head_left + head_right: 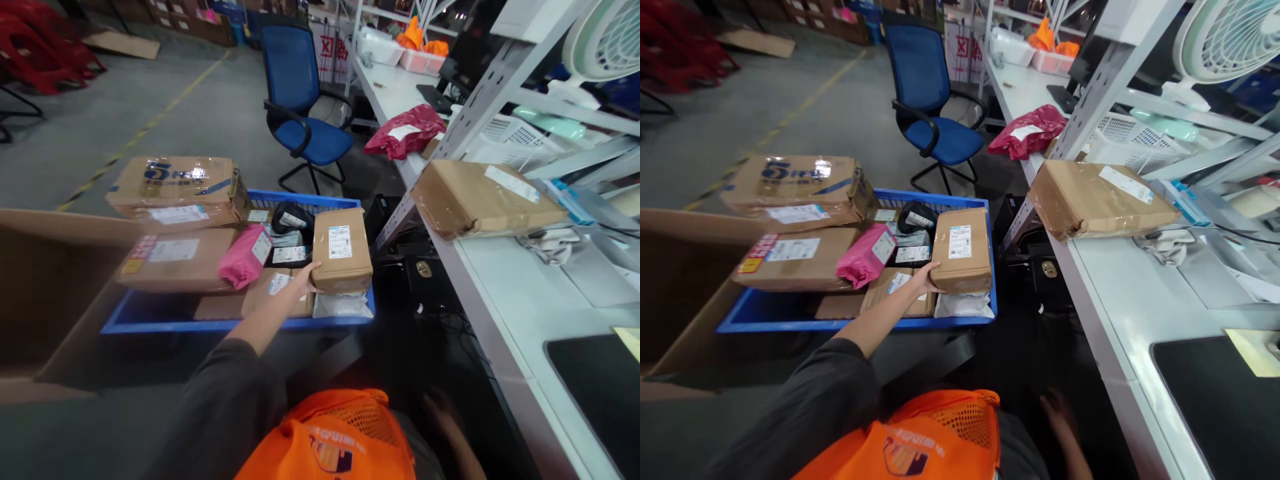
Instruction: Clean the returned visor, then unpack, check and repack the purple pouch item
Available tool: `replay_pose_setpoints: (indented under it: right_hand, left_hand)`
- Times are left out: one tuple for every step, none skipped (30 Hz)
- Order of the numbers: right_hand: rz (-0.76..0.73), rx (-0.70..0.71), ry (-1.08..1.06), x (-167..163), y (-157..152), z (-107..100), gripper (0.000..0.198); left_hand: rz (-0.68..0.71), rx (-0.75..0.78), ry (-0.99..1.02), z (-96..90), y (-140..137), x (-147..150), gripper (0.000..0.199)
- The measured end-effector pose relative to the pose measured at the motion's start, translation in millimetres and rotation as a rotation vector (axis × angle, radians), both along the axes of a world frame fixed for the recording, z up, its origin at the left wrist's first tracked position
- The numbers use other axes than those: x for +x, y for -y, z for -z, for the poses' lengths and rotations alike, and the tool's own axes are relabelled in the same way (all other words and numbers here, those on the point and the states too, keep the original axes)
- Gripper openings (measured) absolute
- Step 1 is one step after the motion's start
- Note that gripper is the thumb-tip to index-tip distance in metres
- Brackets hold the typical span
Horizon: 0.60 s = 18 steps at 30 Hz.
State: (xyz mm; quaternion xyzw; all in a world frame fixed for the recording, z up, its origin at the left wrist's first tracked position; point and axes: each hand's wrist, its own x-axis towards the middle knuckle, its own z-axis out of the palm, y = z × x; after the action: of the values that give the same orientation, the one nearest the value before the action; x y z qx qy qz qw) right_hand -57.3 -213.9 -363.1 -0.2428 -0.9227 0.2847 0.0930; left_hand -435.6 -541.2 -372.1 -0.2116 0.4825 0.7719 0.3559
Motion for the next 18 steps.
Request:
replay_pose_setpoints:
  right_hand:
    - [-0.003, -0.042, 0.009, -14, -7, -1, 0.05]
    - [-0.01, -0.086, 0.015, -30, -11, -2, 0.053]
    - [-0.027, -0.129, 0.018, -49, -13, -3, 0.056]
    - [-0.046, -0.165, 0.016, -71, -11, -5, 0.059]
    - [-0.073, -0.196, 0.01, -95, -5, -6, 0.063]
    - [-0.112, -0.226, 0.004, -121, 4, -7, 0.068]
    - [-0.151, -0.249, -0.005, -146, 16, -7, 0.073]
    - [-0.189, -0.27, -0.007, -171, 30, -7, 0.076]
    - [-0.225, -0.291, -0.003, -193, 45, -6, 0.077]
    - [-0.258, -0.311, 0.0, -212, 60, -4, 0.076]
    - [-0.287, -0.324, 0.001, -228, 74, -3, 0.078]
    - [-0.305, -0.328, -0.002, -239, 86, -1, 0.083]
    - [-0.315, -0.326, -0.007, -247, 96, 1, 0.088]
    - [-0.322, -0.319, -0.013, -252, 103, 1, 0.093]
    - [-0.327, -0.31, -0.019, -253, 108, 1, 0.096]
    - [-0.336, -0.3, -0.024, -252, 110, 0, 0.098]
    - [-0.349, -0.29, -0.029, -250, 112, -3, 0.1]
    - [-0.368, -0.281, -0.034, -246, 112, -7, 0.102]
  left_hand:
    - [0.009, 0.025, 0.0, 1.8, 3, 2, 0.041]
    - [0.02, 0.044, 0.0, 4.4, 6, 3, 0.041]
    - [0.031, 0.057, 0.001, 7.7, 7, 4, 0.04]
    - [0.042, 0.063, 0.001, 11.4, 9, 6, 0.039]
    - [0.053, 0.065, -0.001, 15.2, 9, 7, 0.038]
    - [0.062, 0.065, -0.005, 18.8, 9, 8, 0.036]
    - [0.069, 0.065, -0.012, 22.0, 9, 10, 0.035]
    - [0.075, 0.068, -0.022, 24.5, 10, 10, 0.034]
    - [0.079, 0.074, -0.035, 26.4, 10, 11, 0.034]
    - [0.082, 0.081, -0.047, 27.7, 11, 12, 0.034]
    - [0.083, 0.085, -0.058, 28.3, 12, 12, 0.035]
    - [0.082, 0.087, -0.068, 28.5, 13, 12, 0.036]
    - [0.081, 0.087, -0.077, 28.2, 14, 12, 0.038]
    - [0.076, 0.083, -0.087, 27.4, 15, 13, 0.04]
    - [0.07, 0.078, -0.1, 26.1, 15, 14, 0.044]
    - [0.062, 0.072, -0.115, 24.0, 16, 15, 0.048]
    - [0.055, 0.065, -0.13, 20.9, 17, 17, 0.051]
    - [0.049, 0.057, -0.145, 16.7, 18, 19, 0.053]
